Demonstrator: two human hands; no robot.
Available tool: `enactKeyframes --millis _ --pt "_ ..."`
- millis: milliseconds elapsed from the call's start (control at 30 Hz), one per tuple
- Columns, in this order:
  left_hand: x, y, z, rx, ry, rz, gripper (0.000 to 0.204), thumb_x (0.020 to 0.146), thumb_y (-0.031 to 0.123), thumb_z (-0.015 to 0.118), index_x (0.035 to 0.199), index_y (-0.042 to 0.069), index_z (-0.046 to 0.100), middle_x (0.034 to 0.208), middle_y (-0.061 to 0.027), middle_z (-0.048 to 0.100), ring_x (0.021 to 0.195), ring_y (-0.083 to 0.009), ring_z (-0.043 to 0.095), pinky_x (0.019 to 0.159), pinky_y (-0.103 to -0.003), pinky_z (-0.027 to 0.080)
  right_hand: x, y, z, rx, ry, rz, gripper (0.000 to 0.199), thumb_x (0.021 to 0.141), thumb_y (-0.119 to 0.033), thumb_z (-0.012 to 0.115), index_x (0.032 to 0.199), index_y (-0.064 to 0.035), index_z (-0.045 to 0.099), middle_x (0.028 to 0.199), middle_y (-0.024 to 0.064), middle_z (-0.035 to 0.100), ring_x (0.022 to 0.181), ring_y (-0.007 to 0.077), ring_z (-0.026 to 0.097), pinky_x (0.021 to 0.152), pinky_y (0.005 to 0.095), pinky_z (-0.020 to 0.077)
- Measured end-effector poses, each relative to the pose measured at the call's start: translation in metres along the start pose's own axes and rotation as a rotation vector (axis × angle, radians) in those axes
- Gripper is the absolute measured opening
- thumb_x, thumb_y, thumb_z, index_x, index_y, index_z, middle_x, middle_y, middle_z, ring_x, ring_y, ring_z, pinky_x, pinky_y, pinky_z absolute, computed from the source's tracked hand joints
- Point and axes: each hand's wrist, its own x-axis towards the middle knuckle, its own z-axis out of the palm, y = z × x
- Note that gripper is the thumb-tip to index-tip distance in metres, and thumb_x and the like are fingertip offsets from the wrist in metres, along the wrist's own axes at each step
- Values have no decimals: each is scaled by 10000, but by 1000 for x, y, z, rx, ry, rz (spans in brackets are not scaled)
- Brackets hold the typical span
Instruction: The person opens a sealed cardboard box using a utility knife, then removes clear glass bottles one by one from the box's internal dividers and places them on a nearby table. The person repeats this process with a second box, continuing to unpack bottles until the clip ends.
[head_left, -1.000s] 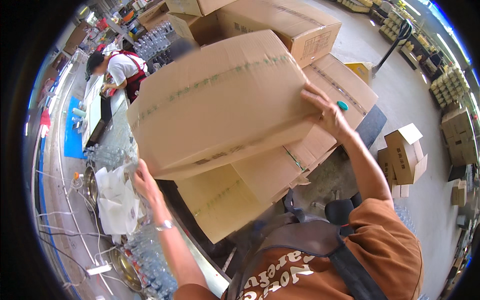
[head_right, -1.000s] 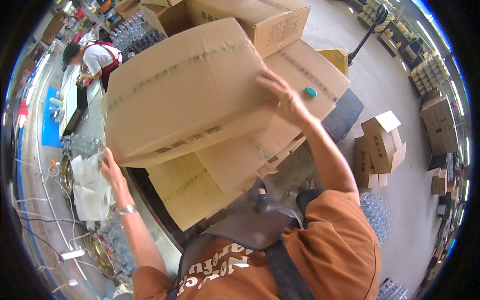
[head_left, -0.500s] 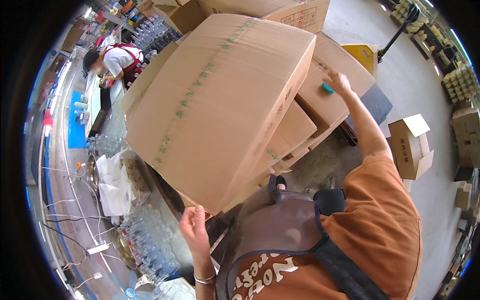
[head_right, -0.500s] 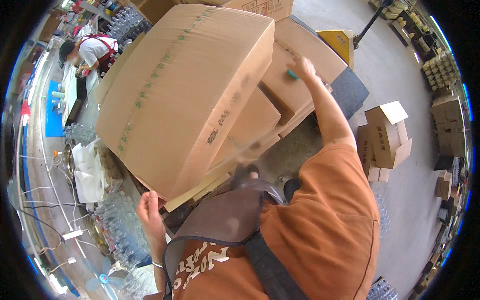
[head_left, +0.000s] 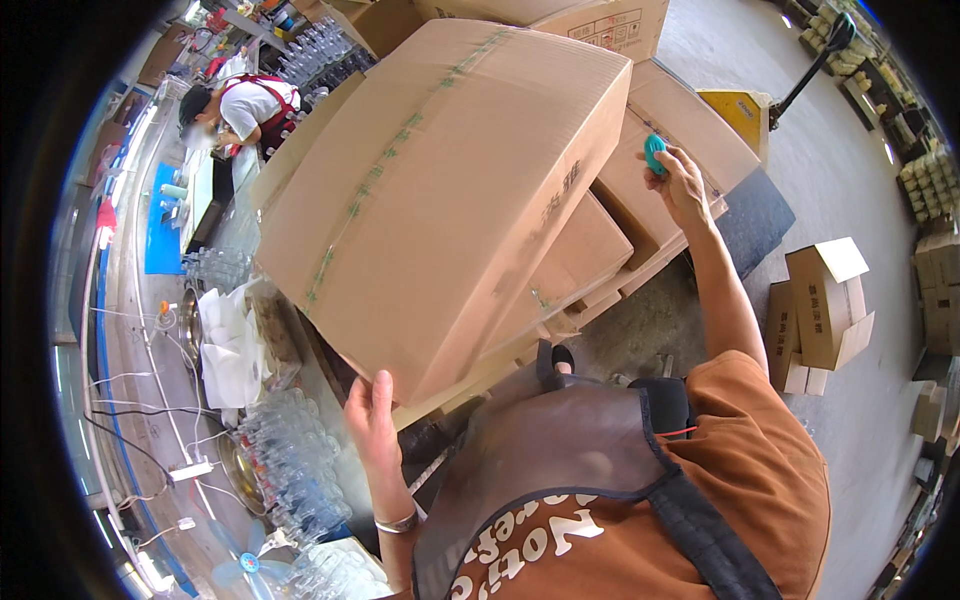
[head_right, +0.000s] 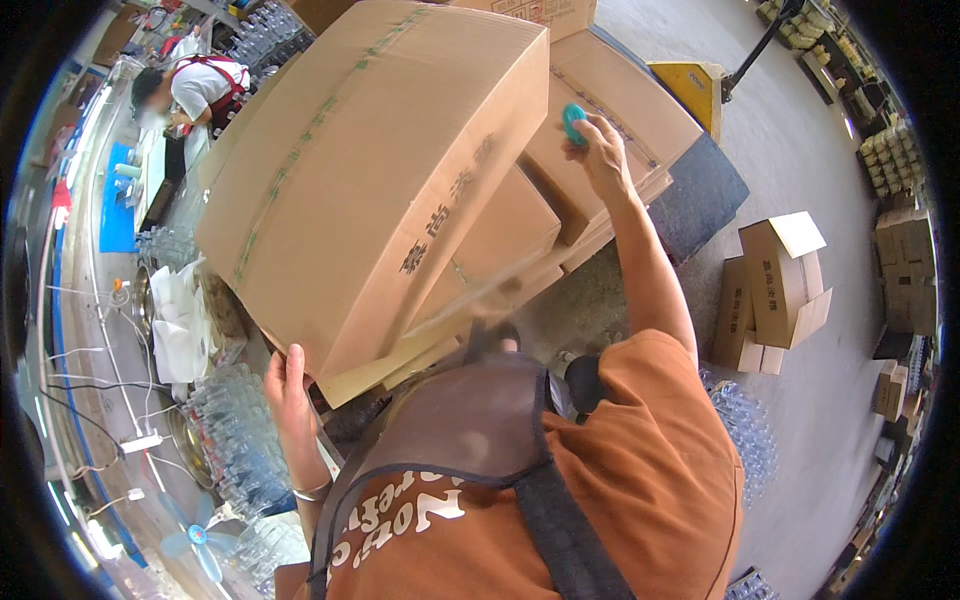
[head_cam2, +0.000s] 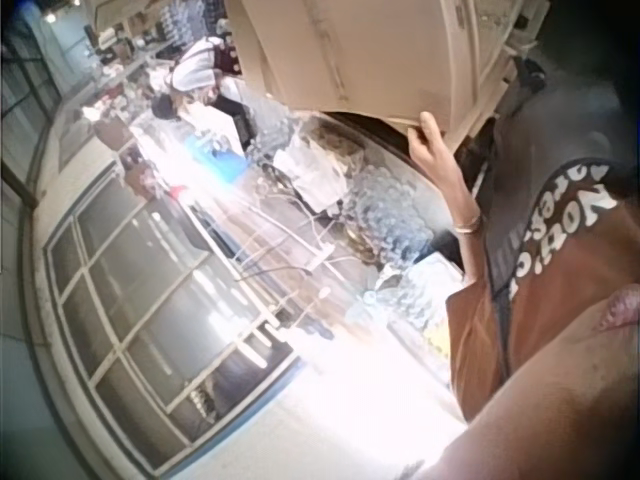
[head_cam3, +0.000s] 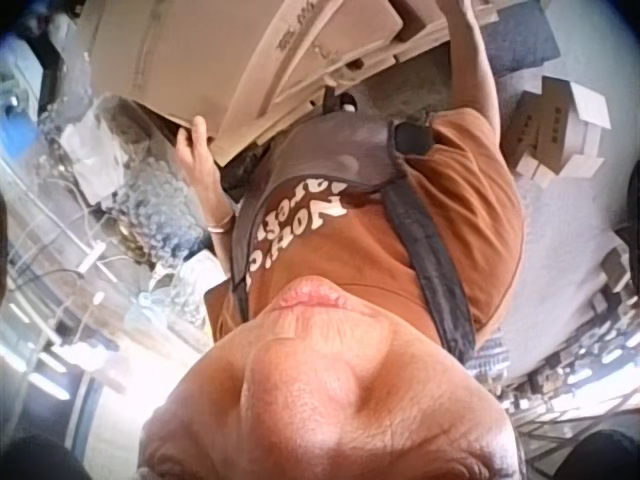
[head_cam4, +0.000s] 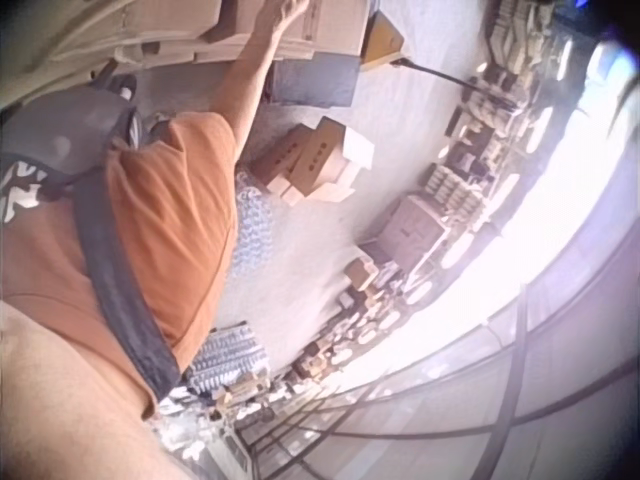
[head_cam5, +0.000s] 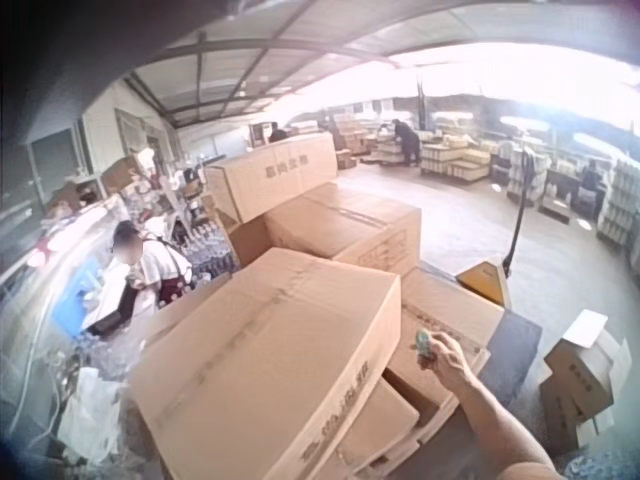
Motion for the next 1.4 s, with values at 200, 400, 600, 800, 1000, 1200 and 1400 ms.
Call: enactKeyframes --millis 200,400,600,800,1000,1200,1400 --pt "11 -3 -30 -5 -175 16 252 1002 278 595 1000 28 624 918 4 634 797 -84 611 699 -258 522 -88 -75 129 251 -368 -168 451 1005 -99 536 1432 -3 426 1151 149 627 830 145 626 683 260 536" --pt "41 3 -73 -229 -163 -16 268 986 291 613 1052 33 642 960 -56 690 852 -158 679 737 -276 527 -172 -100 231 -227 -355 -185 318 1012 -69 502 1313 31 521 966 101 603 634 143 574 529 262 471" --pt "54 9 -107 -277 -453 49 267 980 279 626 1098 40 640 1001 -45 698 855 -125 671 730 -246 525 -229 -74 338 -617 -456 -262 238 960 -109 616 1177 -12 596 718 50 643 579 95 628 532 235 480" --pt "145 -24 -144 -51 -59 489 302 905 163 688 1176 45 628 1092 -58 679 951 -147 672 799 -293 557 -246 -40 421 -754 -341 -428 146 921 -130 663 995 -11 624 641 32 572 534 88 563 511 244 432" --pt "201 0 -154 664 3 1099 336 851 153 700 1185 153 664 1271 -18 604 1207 -248 528 965 -377 509 -248 -8 463 -1018 -267 -798 121 827 -93 724 864 -51 616 615 118 533 475 237 517 485 315 430" --pt "228 3 -166 595 -196 1215 197 884 201 689 1065 125 702 1232 22 628 1128 -199 590 925 -350 538 -237 25 486 -1428 -298 -942 173 796 -180 718 835 -72 589 664 97 608 547 293 618 497 376 485" --pt "242 -7 -163 583 -63 1471 155 890 236 666 948 97 703 1059 30 676 1001 -155 622 813 -301 560 -219 40 505 -1553 -293 -984 181 781 -196 685 817 -69 561 697 113 644 587 329 652 507 431 506"
